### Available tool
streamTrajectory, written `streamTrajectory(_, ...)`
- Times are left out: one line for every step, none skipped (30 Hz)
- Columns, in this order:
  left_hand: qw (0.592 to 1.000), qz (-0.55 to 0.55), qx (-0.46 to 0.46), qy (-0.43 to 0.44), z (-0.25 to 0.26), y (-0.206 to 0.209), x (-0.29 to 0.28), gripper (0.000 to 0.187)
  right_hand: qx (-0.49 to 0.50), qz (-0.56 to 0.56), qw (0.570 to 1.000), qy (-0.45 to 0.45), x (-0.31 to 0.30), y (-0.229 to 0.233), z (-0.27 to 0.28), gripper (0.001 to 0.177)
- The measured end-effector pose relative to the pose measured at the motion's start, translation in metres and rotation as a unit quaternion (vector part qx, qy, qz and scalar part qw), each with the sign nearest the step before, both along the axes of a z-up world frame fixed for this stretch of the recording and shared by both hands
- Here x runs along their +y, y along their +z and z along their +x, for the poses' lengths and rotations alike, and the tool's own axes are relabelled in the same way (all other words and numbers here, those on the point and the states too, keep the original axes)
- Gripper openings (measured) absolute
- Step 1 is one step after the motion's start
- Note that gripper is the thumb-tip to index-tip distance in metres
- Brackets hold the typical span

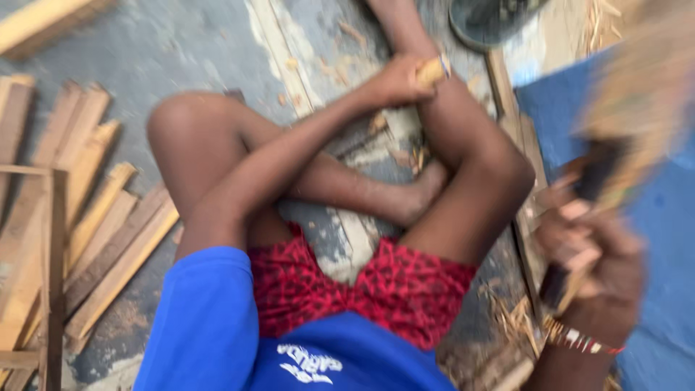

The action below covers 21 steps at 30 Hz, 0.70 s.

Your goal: The person sits cross-legged on the floor and uses a wooden mallet to strike a cylindrical wooden tool held against a larger piece of wood. The person repeatedly hammers the tool to shape the wood, with wood shavings accumulating on the floor.

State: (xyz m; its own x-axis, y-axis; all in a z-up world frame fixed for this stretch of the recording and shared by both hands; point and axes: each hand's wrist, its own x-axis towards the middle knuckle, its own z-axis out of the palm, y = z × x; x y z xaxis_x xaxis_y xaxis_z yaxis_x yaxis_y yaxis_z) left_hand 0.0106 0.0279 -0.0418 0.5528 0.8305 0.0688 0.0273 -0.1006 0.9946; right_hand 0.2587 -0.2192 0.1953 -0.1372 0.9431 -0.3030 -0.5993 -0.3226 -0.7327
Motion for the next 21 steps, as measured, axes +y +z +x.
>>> streamTrajectory(1.0, -0.017, -0.005, -0.002, -0.001, 0.006, -0.003, 0.024, -0.085, 0.065, 0.993, -0.04, 0.01, 0.006, -0.001, 0.032)
streamTrajectory(0.999, -0.035, -0.009, -0.004, -0.001, 0.012, -0.009, 0.023, -0.13, 0.132, 0.979, -0.081, 0.023, 0.001, -0.008, 0.031)
streamTrajectory(0.999, -0.044, -0.01, -0.005, -0.006, 0.019, -0.009, 0.022, -0.118, 0.141, 0.979, -0.083, 0.028, -0.006, -0.02, 0.03)
streamTrajectory(0.999, -0.041, -0.013, -0.006, -0.009, 0.025, -0.007, 0.022, -0.107, 0.149, 0.979, -0.086, 0.032, -0.015, -0.03, 0.03)
streamTrajectory(0.999, -0.041, -0.018, -0.008, -0.01, 0.026, -0.009, 0.022, -0.046, 0.087, 0.994, -0.051, 0.028, -0.03, -0.045, 0.03)
streamTrajectory(0.999, -0.041, -0.023, -0.01, -0.01, 0.026, -0.009, 0.022, 0.015, 0.024, 0.999, -0.016, 0.024, -0.048, -0.062, 0.03)
streamTrajectory(0.999, -0.043, -0.009, -0.011, -0.01, 0.023, -0.007, 0.022, 0.075, -0.038, 0.996, 0.022, 0.021, -0.065, -0.076, 0.03)
streamTrajectory(0.999, -0.044, 0.005, -0.011, -0.012, 0.019, -0.004, 0.022, 0.134, -0.1, 0.984, 0.06, 0.02, -0.078, -0.086, 0.031)
streamTrajectory(0.999, -0.043, 0.021, -0.013, -0.015, 0.013, 0.0, 0.023, 0.194, -0.159, 0.963, 0.098, 0.021, -0.088, -0.09, 0.031)
streamTrajectory(1.0, -0.002, 0.004, -0.005, -0.012, 0.006, -0.003, 0.024, 0.29, -0.158, 0.938, 0.1, 0.012, -0.082, -0.079, 0.033)
streamTrajectory(0.999, 0.045, -0.008, 0.003, -0.011, 0.0, -0.003, 0.025, 0.388, -0.152, 0.903, 0.107, 0.002, -0.075, -0.07, 0.034)
streamTrajectory(0.995, 0.093, -0.019, 0.011, -0.012, -0.004, 0.002, 0.027, 0.351, -0.129, 0.923, 0.09, -0.011, -0.068, -0.063, 0.038)
streamTrajectory(0.993, 0.11, -0.025, 0.019, -0.011, -0.009, 0.006, 0.027, 0.309, -0.123, 0.941, 0.068, -0.029, -0.058, -0.053, 0.042)
streamTrajectory(0.991, 0.128, -0.031, 0.028, -0.012, -0.012, 0.015, 0.026, 0.268, -0.09, 0.958, 0.048, -0.036, -0.06, -0.049, 0.037)
streamTrajectory(0.988, 0.144, -0.041, 0.032, -0.009, -0.016, 0.012, 0.026, 0.222, -0.059, 0.973, 0.023, -0.046, -0.06, -0.044, 0.033)
streamTrajectory(0.987, 0.149, -0.034, 0.046, -0.009, -0.019, -0.003, 0.027, 0.175, -0.028, 0.984, -0.001, -0.058, -0.059, -0.038, 0.028)
streamTrajectory(0.983, 0.176, -0.026, 0.055, -0.014, -0.012, 0.0, 0.028, 0.124, -0.037, 0.991, -0.019, -0.064, -0.061, -0.034, 0.032)
streamTrajectory(0.977, 0.202, -0.019, 0.064, -0.018, -0.002, 0.003, 0.03, 0.074, -0.046, 0.995, -0.038, -0.073, -0.062, -0.03, 0.037)
streamTrajectory(0.985, 0.16, -0.053, 0.048, -0.022, 0.008, 0.0, 0.026, 0.027, -0.056, 0.996, -0.059, -0.081, -0.067, -0.027, 0.041)
streamTrajectory(0.989, 0.116, -0.087, 0.03, -0.026, 0.017, -0.004, 0.023, 0.023, -0.045, 0.996, -0.072, -0.085, -0.076, -0.025, 0.04)
streamTrajectory(0.991, 0.059, -0.119, 0.014, -0.03, 0.022, -0.016, 0.02, 0.019, -0.047, 0.995, -0.085, -0.097, -0.086, -0.024, 0.038)
